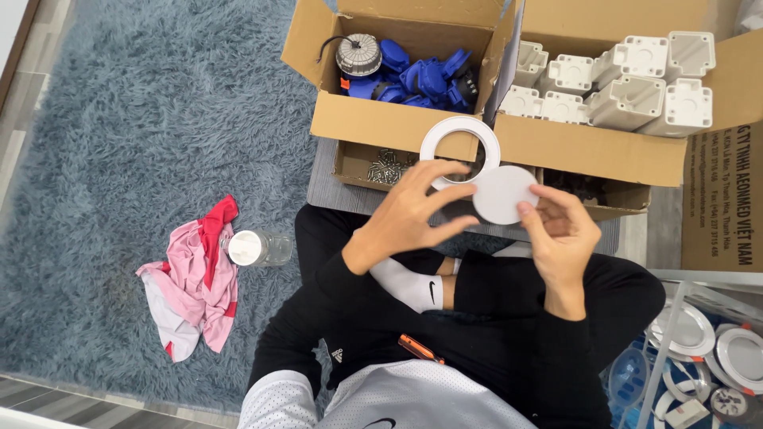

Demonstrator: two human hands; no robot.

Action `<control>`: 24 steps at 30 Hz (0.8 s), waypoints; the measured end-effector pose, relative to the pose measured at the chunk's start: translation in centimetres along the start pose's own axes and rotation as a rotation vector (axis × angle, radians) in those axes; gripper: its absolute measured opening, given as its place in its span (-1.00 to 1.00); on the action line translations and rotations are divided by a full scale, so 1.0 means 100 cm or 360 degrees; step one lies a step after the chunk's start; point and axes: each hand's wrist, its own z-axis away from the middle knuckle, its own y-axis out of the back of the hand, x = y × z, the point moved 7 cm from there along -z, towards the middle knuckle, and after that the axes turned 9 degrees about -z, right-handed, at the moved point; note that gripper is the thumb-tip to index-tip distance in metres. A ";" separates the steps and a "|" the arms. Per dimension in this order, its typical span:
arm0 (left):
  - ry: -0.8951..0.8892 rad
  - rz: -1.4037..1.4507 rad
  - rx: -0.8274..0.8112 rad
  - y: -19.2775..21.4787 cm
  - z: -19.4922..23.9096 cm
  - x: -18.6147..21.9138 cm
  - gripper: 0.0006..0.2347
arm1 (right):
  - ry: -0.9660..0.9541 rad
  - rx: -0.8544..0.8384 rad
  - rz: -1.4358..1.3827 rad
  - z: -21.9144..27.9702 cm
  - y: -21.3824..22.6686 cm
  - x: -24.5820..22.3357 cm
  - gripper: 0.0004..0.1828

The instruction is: Assembling and inspecting LED downlight components by fitting light modules into housings

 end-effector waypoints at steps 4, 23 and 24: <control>-0.0066 -0.0139 -0.0089 -0.015 0.001 0.011 -0.48 | 0.0010 -0.0085 -0.0071 0.001 -0.012 0.010 -0.64; 0.0207 -0.0249 -0.0271 -0.033 -0.004 -0.042 -0.56 | 0.0110 -0.0194 0.0131 -0.022 -0.042 -0.007 -0.74; 0.0217 -0.0246 -0.0272 -0.033 -0.004 -0.043 -0.57 | 0.0192 -0.0206 0.0226 -0.022 -0.044 -0.014 -0.75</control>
